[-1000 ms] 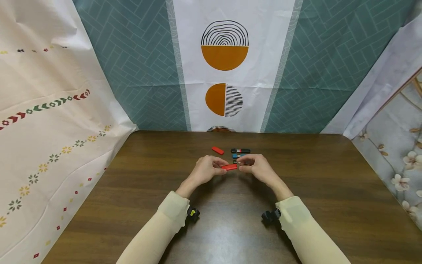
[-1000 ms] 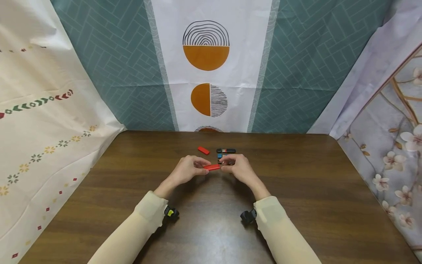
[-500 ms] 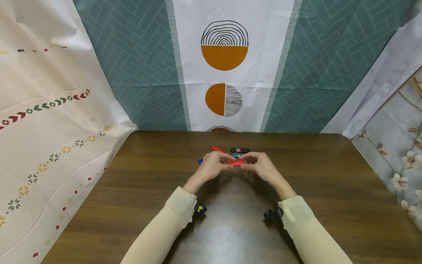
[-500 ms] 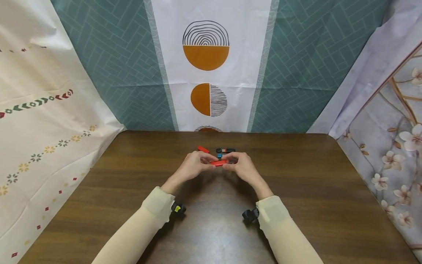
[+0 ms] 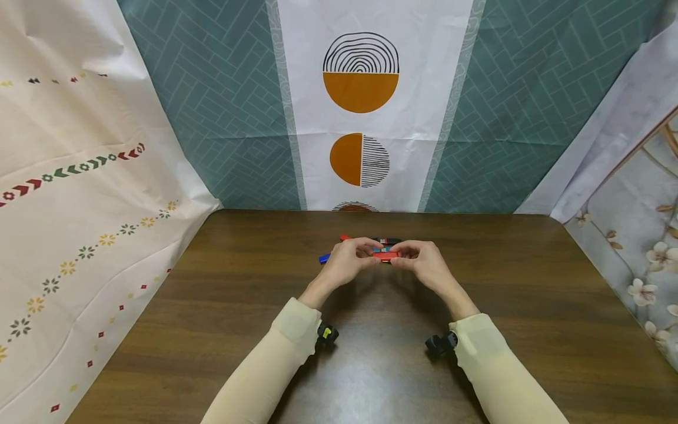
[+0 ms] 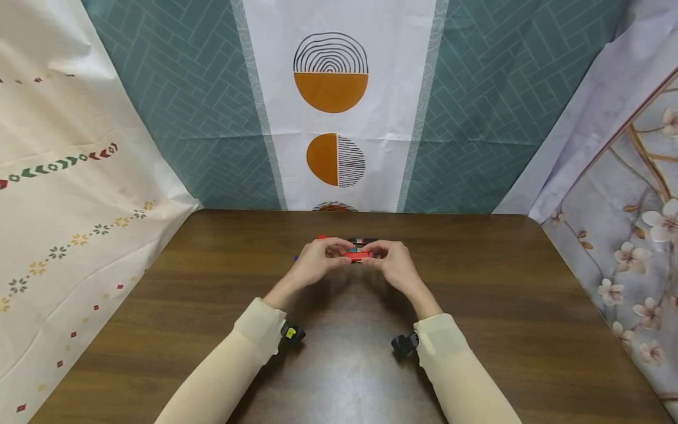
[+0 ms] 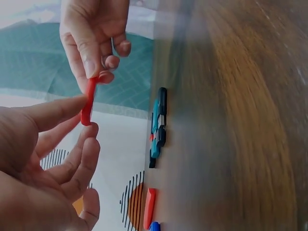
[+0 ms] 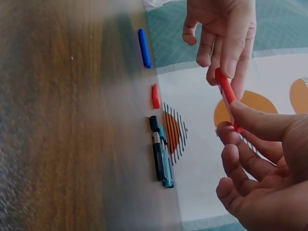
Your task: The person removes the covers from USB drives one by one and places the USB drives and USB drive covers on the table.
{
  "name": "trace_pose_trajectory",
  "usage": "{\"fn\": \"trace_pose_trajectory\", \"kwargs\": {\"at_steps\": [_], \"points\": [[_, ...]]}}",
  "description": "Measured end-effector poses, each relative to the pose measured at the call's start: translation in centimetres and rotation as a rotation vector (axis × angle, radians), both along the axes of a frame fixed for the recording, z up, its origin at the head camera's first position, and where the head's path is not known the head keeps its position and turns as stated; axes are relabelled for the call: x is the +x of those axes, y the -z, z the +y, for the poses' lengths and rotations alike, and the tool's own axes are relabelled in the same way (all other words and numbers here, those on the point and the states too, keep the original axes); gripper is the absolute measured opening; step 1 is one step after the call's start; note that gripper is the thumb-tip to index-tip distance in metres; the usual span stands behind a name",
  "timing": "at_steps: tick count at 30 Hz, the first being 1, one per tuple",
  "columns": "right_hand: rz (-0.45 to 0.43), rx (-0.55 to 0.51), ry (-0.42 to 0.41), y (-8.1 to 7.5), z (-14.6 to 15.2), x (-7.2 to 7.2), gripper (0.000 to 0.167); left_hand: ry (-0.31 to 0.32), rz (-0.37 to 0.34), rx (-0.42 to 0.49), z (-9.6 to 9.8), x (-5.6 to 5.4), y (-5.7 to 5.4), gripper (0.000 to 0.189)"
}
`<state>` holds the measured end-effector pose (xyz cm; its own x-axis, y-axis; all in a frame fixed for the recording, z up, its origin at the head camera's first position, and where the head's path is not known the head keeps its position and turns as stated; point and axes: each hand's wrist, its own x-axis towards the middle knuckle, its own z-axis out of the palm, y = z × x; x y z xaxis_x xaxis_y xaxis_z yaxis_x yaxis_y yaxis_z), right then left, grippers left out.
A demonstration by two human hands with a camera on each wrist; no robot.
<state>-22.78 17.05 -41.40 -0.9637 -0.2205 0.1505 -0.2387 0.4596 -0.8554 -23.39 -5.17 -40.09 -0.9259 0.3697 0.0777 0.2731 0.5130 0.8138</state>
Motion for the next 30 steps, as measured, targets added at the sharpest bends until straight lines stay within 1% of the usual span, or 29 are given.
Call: {"fn": "trace_pose_trajectory", "kwargs": {"at_steps": [3, 7, 11, 14, 19, 23, 27, 30], "points": [[0.01, -0.023, 0.01, 0.1, -0.1, 0.0, 0.021, -0.032, -0.02, 0.046, 0.0, 0.0, 0.1, 0.032], [0.025, -0.056, 0.028, 0.3, -0.3, -0.1, 0.021, -0.071, -0.044, 0.082, 0.0, 0.2, 0.3, 0.033], [0.031, -0.077, 0.034, 0.5, -0.6, -0.1, 0.024, -0.101, -0.063, 0.109, 0.0, 0.2, 0.5, 0.031], [0.035, -0.098, 0.035, 0.6, -0.7, -0.1, 0.025, -0.116, -0.061, 0.133, 0.0, 0.0, 0.7, 0.026], [0.041, -0.115, 0.042, 0.8, -0.8, -0.1, 0.028, -0.118, -0.07, 0.172, -0.1, -0.3, 0.8, 0.022], [0.037, -0.116, 0.043, 1.0, -1.0, -0.2, 0.029, -0.12, -0.092, 0.174, -0.3, -0.2, 0.8, 0.022], [0.035, -0.111, 0.048, 0.9, -1.2, -0.2, 0.029, -0.112, -0.091, 0.166, -0.6, -0.2, 1.0, 0.022], [0.04, -0.101, 0.048, 0.8, -1.4, -0.2, 0.028, -0.107, -0.1, 0.182, -0.8, -0.2, 1.1, 0.022]]}}
